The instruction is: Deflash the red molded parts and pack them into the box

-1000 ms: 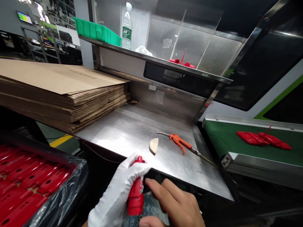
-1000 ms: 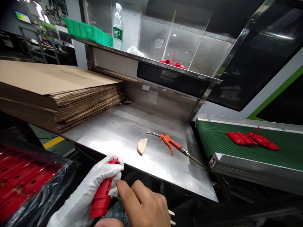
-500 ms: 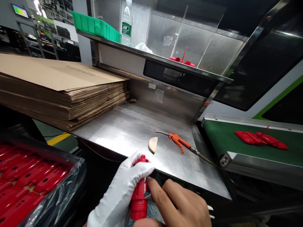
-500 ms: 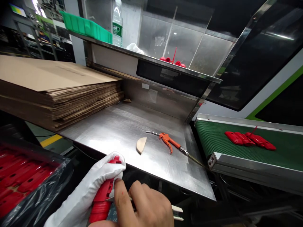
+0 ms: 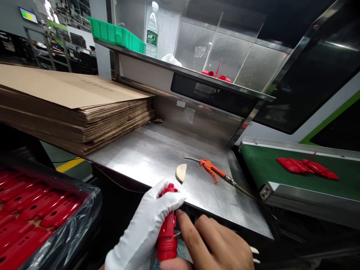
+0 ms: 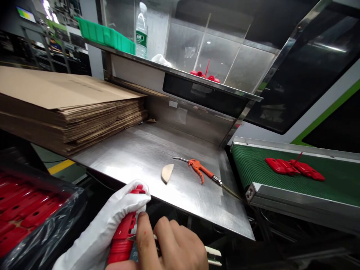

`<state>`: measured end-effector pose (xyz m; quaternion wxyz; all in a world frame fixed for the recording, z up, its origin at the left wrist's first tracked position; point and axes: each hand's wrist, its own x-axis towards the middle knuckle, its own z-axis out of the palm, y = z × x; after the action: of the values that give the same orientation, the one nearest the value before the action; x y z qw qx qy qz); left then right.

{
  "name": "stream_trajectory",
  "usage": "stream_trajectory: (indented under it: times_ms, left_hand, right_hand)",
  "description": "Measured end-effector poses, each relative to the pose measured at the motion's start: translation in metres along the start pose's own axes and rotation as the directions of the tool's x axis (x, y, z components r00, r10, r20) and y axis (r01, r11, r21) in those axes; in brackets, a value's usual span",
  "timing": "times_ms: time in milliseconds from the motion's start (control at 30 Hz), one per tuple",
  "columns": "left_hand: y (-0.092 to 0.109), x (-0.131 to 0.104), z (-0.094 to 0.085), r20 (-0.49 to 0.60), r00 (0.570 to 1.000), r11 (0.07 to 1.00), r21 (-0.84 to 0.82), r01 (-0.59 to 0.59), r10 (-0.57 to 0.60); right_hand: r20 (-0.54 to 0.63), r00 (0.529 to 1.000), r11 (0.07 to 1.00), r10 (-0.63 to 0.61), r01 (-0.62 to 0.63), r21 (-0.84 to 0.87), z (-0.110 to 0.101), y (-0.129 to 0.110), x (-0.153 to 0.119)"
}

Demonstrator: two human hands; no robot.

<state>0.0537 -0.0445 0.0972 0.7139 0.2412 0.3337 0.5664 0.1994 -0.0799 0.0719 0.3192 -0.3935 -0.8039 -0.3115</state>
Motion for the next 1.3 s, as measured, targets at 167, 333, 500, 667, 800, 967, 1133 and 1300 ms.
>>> stream_trajectory:
  times_ms: [167, 333, 500, 667, 800, 967, 1133, 1300]
  left_hand:
    - [0.0, 0.0, 0.005, -0.007, 1.0, 0.999, 0.031, -0.007, 0.007]
    - [-0.006, 0.001, 0.005, -0.016, 0.997, 0.994, 0.08, -0.07, 0.071]
    - [-0.008, 0.003, 0.001, 0.003, 0.997, 0.993, 0.088, -0.083, 0.083]
    - [-0.008, 0.004, -0.002, 0.014, 0.997, 0.993, 0.086, -0.083, 0.082]
    - [-0.01, 0.005, -0.001, 0.008, 0.997, 0.992, 0.101, -0.079, 0.079]
    - [-0.005, 0.006, 0.003, 0.029, 0.999, 0.999, 0.035, -0.028, 0.027]
    - [0.003, 0.005, 0.007, 0.064, 0.987, 0.987, -0.059, 0.151, -0.147]
    - [0.002, 0.005, 0.009, -0.023, 0.994, 0.994, -0.013, 0.11, -0.111]
  right_hand:
    - [0.012, 1.0, 1.0, -0.02, 0.02, -0.02, 0.0, 0.001, -0.003]
    - [-0.04, 0.999, 1.0, -0.015, 0.014, -0.011, 0.006, -0.001, -0.004]
    - [-0.206, 0.977, 0.998, 0.059, -0.06, 0.004, 0.017, -0.005, -0.003]
    - [-0.135, 0.991, 1.0, -0.012, 0.012, 0.0, 0.016, -0.002, -0.002]
    - [-0.089, 0.996, 0.999, 0.007, -0.004, 0.032, 0.012, 0.0, -0.006]
    - [0.091, 0.985, 0.975, 0.144, -0.157, 0.156, 0.007, 0.0, -0.011]
    - [0.038, 0.984, 0.978, 0.175, -0.178, 0.112, 0.0, 0.002, -0.006]
    - [-0.02, 0.995, 0.995, 0.099, -0.099, 0.021, -0.002, 0.002, -0.003]
